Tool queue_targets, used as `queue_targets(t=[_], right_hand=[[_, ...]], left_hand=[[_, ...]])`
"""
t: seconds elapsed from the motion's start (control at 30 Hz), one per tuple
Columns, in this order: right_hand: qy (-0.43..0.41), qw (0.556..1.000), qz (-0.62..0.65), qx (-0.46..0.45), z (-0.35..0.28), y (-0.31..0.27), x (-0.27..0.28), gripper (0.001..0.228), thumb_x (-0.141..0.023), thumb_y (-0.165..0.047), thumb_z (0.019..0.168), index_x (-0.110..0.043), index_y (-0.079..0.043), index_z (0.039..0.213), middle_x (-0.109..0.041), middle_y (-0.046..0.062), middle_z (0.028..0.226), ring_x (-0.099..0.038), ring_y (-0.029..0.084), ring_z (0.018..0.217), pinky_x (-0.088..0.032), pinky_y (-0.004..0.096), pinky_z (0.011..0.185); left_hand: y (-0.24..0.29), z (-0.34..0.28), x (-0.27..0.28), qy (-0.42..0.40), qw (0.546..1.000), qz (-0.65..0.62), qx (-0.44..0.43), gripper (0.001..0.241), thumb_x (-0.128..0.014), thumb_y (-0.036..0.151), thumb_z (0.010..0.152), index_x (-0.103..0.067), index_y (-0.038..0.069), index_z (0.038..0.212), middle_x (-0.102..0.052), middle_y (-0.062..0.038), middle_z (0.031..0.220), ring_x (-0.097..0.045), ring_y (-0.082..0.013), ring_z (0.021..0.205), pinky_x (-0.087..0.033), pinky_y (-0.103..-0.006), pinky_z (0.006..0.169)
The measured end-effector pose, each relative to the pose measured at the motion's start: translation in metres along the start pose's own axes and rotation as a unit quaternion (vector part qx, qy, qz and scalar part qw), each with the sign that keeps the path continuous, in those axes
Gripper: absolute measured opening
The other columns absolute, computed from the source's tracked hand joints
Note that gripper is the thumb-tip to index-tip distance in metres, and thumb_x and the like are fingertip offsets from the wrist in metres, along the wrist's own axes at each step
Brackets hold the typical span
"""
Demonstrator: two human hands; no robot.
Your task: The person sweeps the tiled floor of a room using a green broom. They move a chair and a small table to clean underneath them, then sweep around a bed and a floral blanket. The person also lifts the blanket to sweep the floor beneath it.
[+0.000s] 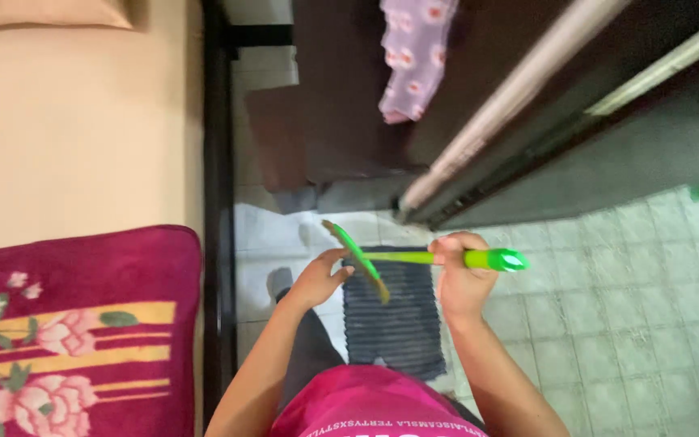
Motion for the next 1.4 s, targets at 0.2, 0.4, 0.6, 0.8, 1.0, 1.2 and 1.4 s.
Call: queue_targets(t=[0.2,0.4,0.6,0.8,1.0,1.2,1.4], right_hand=[[-0.060,0.996,-0.001,-0.068,0.029,0.078,-0.207,0.020,-0.070,0.013,0.087,-0.064,-0.002,0.074,-0.051,0.007,0.055,-0.055,0.018,0.054,-0.053,0.030,0.061],[0.006,1.000,0.012,-0.016,0.066,0.151,-0.349,0.012,-0.065,0.011,0.093,-0.065,0.001,0.087,-0.055,0.009,0.062,-0.053,0.014,0.049,-0.048,0.029,0.057],[0.035,0.990,0.059,0.121,0.122,0.161,-0.425,0.031,-0.065,-0.029,0.102,-0.054,0.000,0.095,-0.051,0.007,0.064,-0.049,0.018,0.058,-0.053,0.044,0.083],[-0.030,0.980,0.089,0.174,0.234,0.170,-0.490,0.033,-0.056,-0.035,0.107,-0.054,-0.009,0.087,-0.050,0.004,0.073,-0.054,0.019,0.068,-0.051,0.042,0.095],[-0.197,0.977,-0.061,0.044,0.324,0.292,-0.542,0.012,-0.066,-0.015,0.104,-0.068,-0.004,0.102,-0.065,0.010,0.080,-0.063,0.017,0.080,-0.051,0.037,0.091],[-0.366,0.856,-0.280,-0.235,0.274,0.513,-0.507,0.021,-0.067,-0.030,0.103,-0.066,-0.014,0.117,-0.066,0.019,0.094,-0.071,0.026,0.068,-0.062,0.030,0.064],[-0.229,0.693,-0.033,-0.683,0.229,0.541,-0.481,0.057,-0.064,-0.048,0.095,-0.060,-0.013,0.140,-0.056,0.018,0.147,-0.065,0.031,0.123,-0.057,0.047,0.097]], left_hand=[[-0.086,0.031,0.133,0.013,0.999,0.000,0.039,0.049,-0.065,0.033,0.096,-0.062,0.007,0.137,-0.060,-0.021,0.141,-0.056,-0.0432,0.132,-0.045,-0.0550,0.112],[-0.142,0.065,0.267,0.017,0.996,0.058,0.067,0.048,-0.058,0.040,0.101,-0.060,0.009,0.138,-0.062,-0.021,0.137,-0.060,-0.0422,0.128,-0.049,-0.0528,0.108],[-0.140,0.107,0.325,0.015,0.999,0.027,0.045,0.049,-0.058,0.033,0.102,-0.057,0.009,0.145,-0.057,-0.021,0.144,-0.060,-0.0406,0.129,-0.050,-0.0535,0.105],[-0.143,0.137,0.389,0.067,0.996,0.014,0.050,0.046,-0.061,0.026,0.100,-0.060,0.003,0.139,-0.059,-0.025,0.141,-0.057,-0.0459,0.130,-0.047,-0.0551,0.109],[-0.157,0.178,0.461,0.140,0.983,0.004,0.121,0.050,-0.062,0.024,0.097,-0.056,0.009,0.145,-0.054,-0.023,0.146,-0.054,-0.0452,0.133,-0.045,-0.0553,0.112],[-0.188,0.233,0.489,0.152,0.981,-0.026,0.116,0.048,-0.062,0.029,0.098,-0.059,0.007,0.141,-0.058,-0.023,0.142,-0.054,-0.0441,0.133,-0.043,-0.0526,0.114],[-0.262,0.301,0.498,0.124,0.978,-0.079,0.145,0.050,-0.063,0.038,0.099,-0.063,0.004,0.135,-0.062,-0.024,0.137,-0.055,-0.0430,0.133,-0.042,-0.0524,0.115]])
Point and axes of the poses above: each hand's wrist, its own z-axis towards the middle knuckle, its own x-axis out of the back of the hand, y = z × x, the point moved 5 cm from there along z, towards the middle knuckle
